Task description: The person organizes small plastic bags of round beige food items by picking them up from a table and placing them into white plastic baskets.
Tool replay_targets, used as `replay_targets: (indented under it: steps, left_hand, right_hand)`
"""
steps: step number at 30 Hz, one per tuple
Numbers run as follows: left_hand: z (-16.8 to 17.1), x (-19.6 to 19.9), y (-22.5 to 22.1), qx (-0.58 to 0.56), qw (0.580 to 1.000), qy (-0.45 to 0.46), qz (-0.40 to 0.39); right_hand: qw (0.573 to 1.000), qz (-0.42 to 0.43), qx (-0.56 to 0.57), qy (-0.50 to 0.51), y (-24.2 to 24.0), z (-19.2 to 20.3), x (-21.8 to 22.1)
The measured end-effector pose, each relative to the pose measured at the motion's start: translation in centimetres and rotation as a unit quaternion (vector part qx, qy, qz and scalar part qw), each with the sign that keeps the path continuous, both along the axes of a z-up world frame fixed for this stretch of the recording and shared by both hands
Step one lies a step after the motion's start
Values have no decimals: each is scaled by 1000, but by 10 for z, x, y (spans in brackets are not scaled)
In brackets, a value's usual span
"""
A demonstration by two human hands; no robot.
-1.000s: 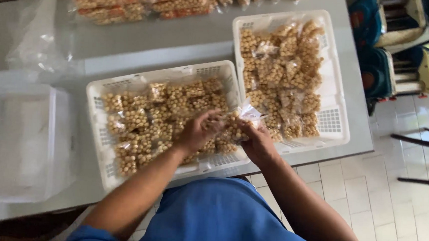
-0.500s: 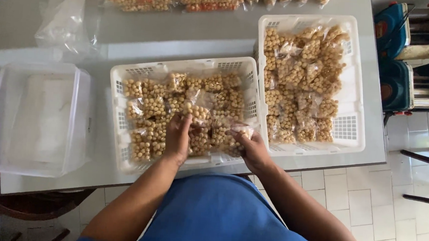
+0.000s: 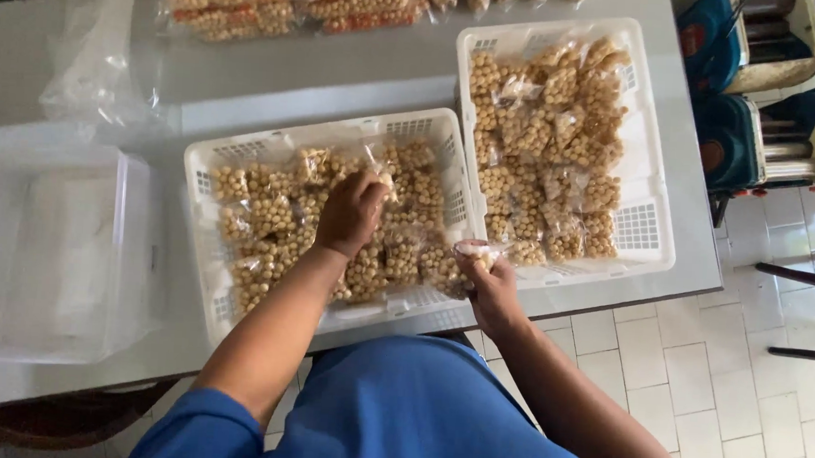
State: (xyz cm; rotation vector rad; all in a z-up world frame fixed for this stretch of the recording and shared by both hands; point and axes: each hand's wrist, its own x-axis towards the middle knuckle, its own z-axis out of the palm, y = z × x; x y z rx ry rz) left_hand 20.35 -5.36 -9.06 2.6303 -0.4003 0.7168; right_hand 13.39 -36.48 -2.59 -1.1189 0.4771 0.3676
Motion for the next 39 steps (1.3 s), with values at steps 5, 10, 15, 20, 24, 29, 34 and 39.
replay_targets:
  steps: [5, 10, 15, 20, 24, 29, 34, 39]
  left_hand:
    - [16, 21, 1, 63, 986, 147, -35]
    - [56, 20, -14, 64, 917, 392, -25]
    - [140, -36, -54, -336, 828, 449, -11]
    - [132, -101, -87, -513, 705, 489, -6]
    - [84, -123, -68, -520, 715, 459, 89]
    - [109, -138, -33, -591, 670, 428, 138]
    - [78, -159, -4, -654, 621, 398, 171]
    - [95, -166, 6, -633, 628, 415, 177]
  right_hand:
    - [1000, -15, 2, -9, -24, -24, 4]
    - [999, -38, -14, 7, -25, -21, 6]
    - [998, -58, -13, 14, -2, 3, 19]
    - [1000, -2, 0, 28, 56, 37, 17]
    - [996, 51, 21, 70, 80, 39, 9]
    - [991, 110, -72, -12, 84, 50, 32]
    - [964, 153, -216, -1, 66, -10, 65]
    - [918, 233, -312, -73, 56, -21, 97]
